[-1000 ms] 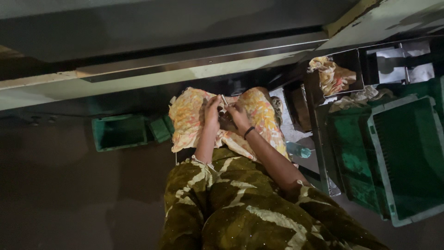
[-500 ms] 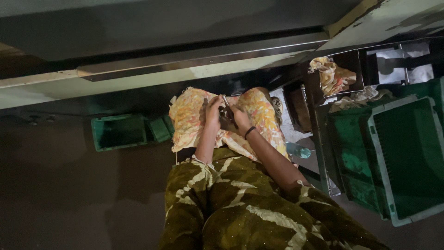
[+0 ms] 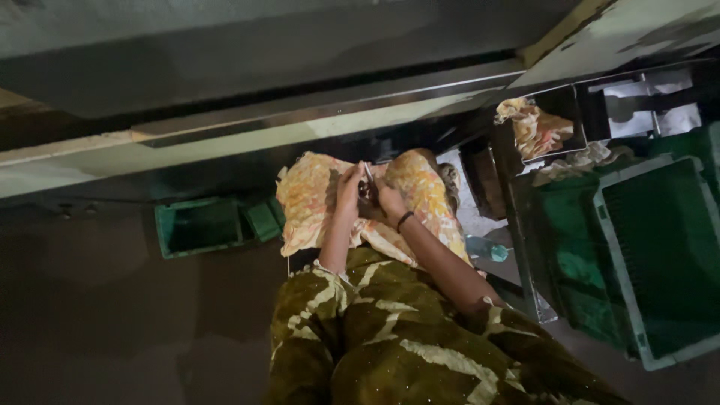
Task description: The person repeatedly cleans small cylindrical metal parts using a cloth and a metal rod. They wipe each part, insert the rod into a machine slot, and place the cleaned parts into a green crate. The process is repeated for multiple parts.
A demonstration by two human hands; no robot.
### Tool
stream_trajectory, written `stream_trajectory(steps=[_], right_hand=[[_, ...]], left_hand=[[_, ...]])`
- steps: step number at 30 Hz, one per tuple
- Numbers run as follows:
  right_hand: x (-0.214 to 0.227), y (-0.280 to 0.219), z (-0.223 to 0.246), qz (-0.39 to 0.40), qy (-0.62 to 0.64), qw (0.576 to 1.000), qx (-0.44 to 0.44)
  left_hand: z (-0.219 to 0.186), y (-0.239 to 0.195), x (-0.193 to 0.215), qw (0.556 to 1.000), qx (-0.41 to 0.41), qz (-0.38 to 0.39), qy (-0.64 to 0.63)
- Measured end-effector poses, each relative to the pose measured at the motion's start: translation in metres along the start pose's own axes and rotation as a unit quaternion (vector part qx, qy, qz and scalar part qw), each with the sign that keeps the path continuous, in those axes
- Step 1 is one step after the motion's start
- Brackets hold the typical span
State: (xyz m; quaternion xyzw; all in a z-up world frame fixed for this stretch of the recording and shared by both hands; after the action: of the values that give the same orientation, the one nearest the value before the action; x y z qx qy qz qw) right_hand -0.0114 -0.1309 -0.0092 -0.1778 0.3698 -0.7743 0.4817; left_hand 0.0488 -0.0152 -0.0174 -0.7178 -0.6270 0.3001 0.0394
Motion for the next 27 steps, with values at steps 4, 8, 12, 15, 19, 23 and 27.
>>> stream_trajectory(steps=[4,8,12,15,19,23,27], right_hand=[[-0.006,-0.009,0.007,0.027,0.051,0.998,0.007],[-0.009,-0.015,0.016,0.02,-0.001,0.998,0.058],[-0.016,-0.019,0.021,0.047,0.036,0.996,0.066],[-0.018,-0.023,0.023,0.058,0.03,0.995,0.08],[-0.017,-0.026,0.028,0.055,-0.02,0.988,0.144],[-0.021,-0.025,0.028,0.109,0.031,0.979,0.171],[-0.016,-0.021,0.035,0.088,-0.015,0.962,0.257]], left_hand=[[0.002,0.004,0.002,0.999,-0.005,-0.013,0.038],[0.003,0.006,0.008,0.998,0.014,-0.048,0.023],[-0.003,0.005,0.01,0.998,-0.005,-0.059,0.022],[-0.009,0.002,0.007,0.998,-0.04,-0.05,0.01],[-0.031,-0.004,-0.005,0.989,-0.133,-0.037,0.05],[-0.073,-0.037,-0.02,0.94,-0.274,-0.061,0.193],[-0.118,-0.083,-0.046,0.821,-0.452,-0.077,0.34]])
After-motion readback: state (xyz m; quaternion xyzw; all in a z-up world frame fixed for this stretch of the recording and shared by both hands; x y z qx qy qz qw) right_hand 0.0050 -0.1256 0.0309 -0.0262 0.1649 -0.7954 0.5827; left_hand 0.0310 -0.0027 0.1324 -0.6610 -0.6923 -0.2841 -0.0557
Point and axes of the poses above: each hand's wrist, its own y-axis towards the middle knuckle, its own x-axis out of the back of the hand, z = x × y, the point moved 6 cm from there along y, towards the middle knuckle, and after that the axes turned 8 degrees about -x, right-handed, at the moved point
